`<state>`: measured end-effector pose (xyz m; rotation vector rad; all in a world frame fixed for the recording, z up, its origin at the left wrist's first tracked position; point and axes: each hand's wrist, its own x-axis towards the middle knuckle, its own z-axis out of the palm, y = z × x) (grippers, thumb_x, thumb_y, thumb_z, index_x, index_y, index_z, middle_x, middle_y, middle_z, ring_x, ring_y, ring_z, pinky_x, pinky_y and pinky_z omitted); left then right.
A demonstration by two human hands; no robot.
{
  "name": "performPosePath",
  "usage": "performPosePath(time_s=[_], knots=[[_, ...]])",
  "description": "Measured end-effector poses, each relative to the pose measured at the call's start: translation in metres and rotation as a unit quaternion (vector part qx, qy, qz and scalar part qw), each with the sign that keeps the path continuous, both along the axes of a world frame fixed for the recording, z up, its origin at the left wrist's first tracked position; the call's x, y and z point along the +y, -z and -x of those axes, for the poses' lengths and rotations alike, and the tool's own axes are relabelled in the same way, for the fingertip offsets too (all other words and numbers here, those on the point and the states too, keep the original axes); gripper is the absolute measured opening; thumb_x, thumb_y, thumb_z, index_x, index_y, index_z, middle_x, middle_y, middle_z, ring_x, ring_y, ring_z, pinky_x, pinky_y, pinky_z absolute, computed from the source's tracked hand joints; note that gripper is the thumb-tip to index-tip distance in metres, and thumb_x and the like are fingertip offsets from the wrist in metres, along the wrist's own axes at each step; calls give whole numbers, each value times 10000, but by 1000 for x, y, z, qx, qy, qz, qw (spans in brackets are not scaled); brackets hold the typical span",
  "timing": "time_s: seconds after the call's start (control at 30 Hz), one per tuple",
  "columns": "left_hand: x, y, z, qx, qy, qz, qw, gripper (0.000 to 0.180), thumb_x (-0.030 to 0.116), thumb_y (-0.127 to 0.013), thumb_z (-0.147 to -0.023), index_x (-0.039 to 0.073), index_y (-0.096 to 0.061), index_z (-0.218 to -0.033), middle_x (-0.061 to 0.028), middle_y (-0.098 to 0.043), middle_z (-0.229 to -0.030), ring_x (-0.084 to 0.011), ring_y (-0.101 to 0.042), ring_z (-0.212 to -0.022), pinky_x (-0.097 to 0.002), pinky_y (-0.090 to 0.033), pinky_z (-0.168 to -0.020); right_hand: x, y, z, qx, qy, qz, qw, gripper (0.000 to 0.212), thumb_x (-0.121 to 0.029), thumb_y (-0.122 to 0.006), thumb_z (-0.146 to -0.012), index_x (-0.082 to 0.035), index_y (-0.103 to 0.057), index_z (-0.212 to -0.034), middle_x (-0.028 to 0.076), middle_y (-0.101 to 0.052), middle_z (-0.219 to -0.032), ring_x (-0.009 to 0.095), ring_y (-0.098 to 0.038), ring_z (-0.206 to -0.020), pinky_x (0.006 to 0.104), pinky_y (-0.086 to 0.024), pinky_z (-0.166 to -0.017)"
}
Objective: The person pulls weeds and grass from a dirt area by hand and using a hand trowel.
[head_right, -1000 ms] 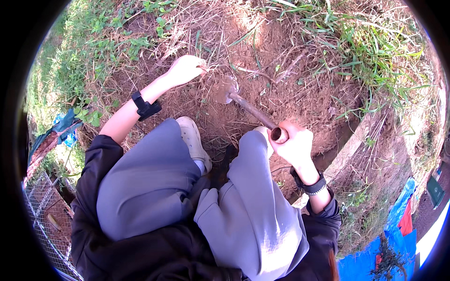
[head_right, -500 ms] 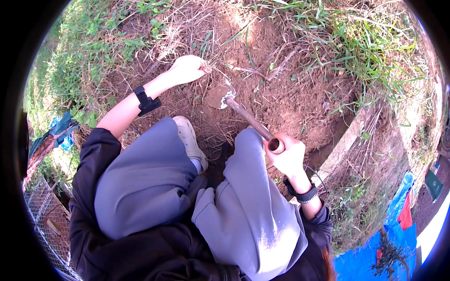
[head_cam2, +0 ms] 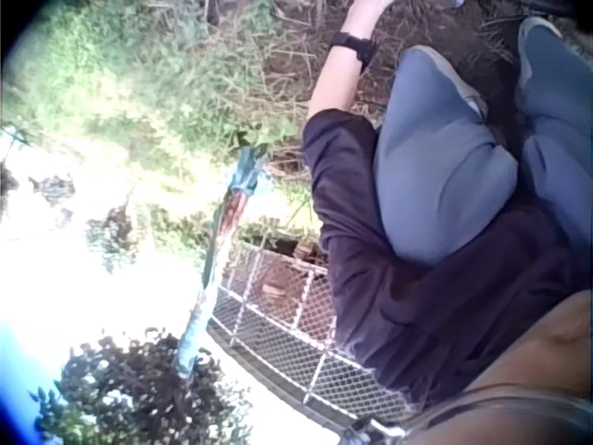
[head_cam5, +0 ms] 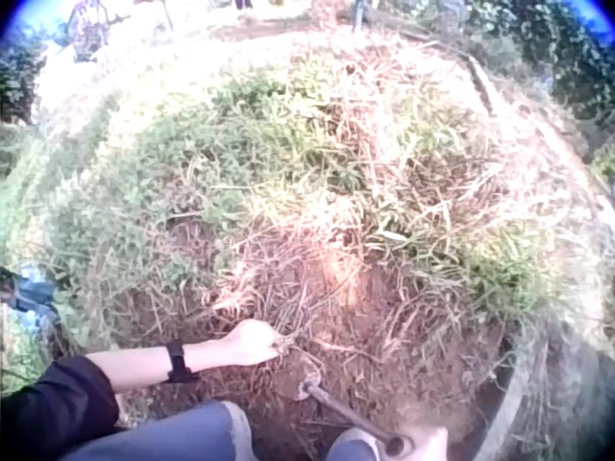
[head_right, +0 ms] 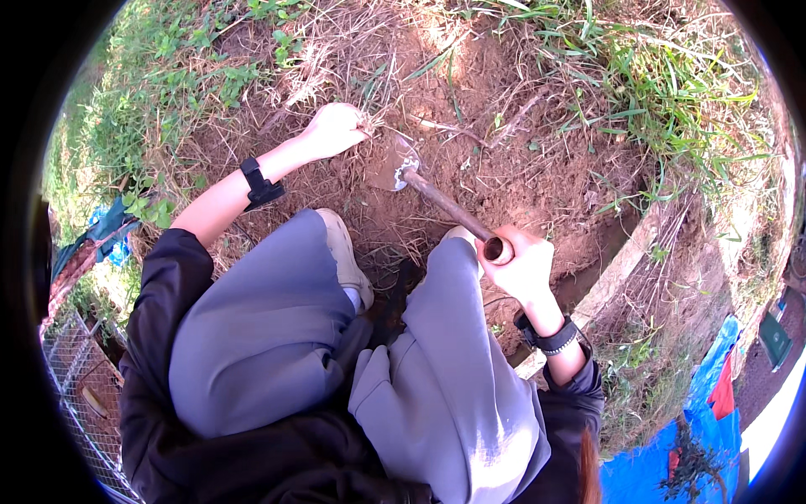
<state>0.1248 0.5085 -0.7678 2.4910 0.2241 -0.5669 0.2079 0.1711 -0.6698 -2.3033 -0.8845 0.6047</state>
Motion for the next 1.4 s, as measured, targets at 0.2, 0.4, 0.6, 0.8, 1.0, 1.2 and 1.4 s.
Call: performPosePath(time_s=[0.2,0.4,0.6,0.8,1.0,1.2,1.4], knots=[[-5,3,11,-47,17,17,999,235,241,-589,-745,47,-694,-827,-156,-639,-740,-300,-625,-737,-386,-492,-703,-24,-5,8,85,52,15,995,231,-181,-759,-655,-50,-571,-628,73,-486,-503,165,-492,-429,273,-418,-456],[-9,-2,15,-53,-17,33,998,231,216,-609,-693,-12,-633,-711,-196,-606,-742,-347,-600,-749,-423,-487,-695,-50,-44,1,-42,-55,14,997,204,-161,-725,-629,-89,-538,-590,89,-502,-501,271,-519,-430,337,-423,-433],[-11,4,9,-81,-5,40,996,228,222,-616,-690,1,-642,-740,-184,-597,-714,-342,-598,-733,-425,-484,-683,2,-14,-5,-111,-97,17,989,223,-241,-699,-665,-98,-539,-604,77,-490,-484,256,-521,-419,343,-421,-418],[-12,0,16,-49,14,14,999,201,219,-606,-706,28,-645,-756,-168,-613,-741,-326,-605,-734,-402,-493,-693,-5,-36,-13,-42,-75,43,995,210,-225,-714,-656,-83,-564,-622,91,-512,-508,274,-546,-455,342,-445,-449],[-13,-3,19,-101,36,7,994,194,209,-587,-725,47,-678,-780,-167,-624,-706,-315,-619,-738,-412,-495,-682,-39,-60,-17,-36,-52,44,997,210,-182,-740,-632,-85,-557,-600,81,-512,-505,257,-531,-430,322,-438,-444],[-20,-11,14,-95,-10,112,989,168,176,-621,-687,53,-671,-789,-128,-597,-684,-293,-583,-688,-372,-477,-641,8,-8,-17,-112,-96,29,989,246,-279,-704,-674,-105,-545,-605,78,-506,-493,258,-541,-440,348,-436,-436],[13,-60,8,-201,13,70,977,89,133,-659,-732,63,-649,-786,-75,-598,-683,-230,-575,-626,-320,-459,-570,15,-11,-12,-106,-89,25,990,248,-286,-705,-664,-105,-545,-607,85,-515,-501,266,-558,-462,351,-445,-448]])
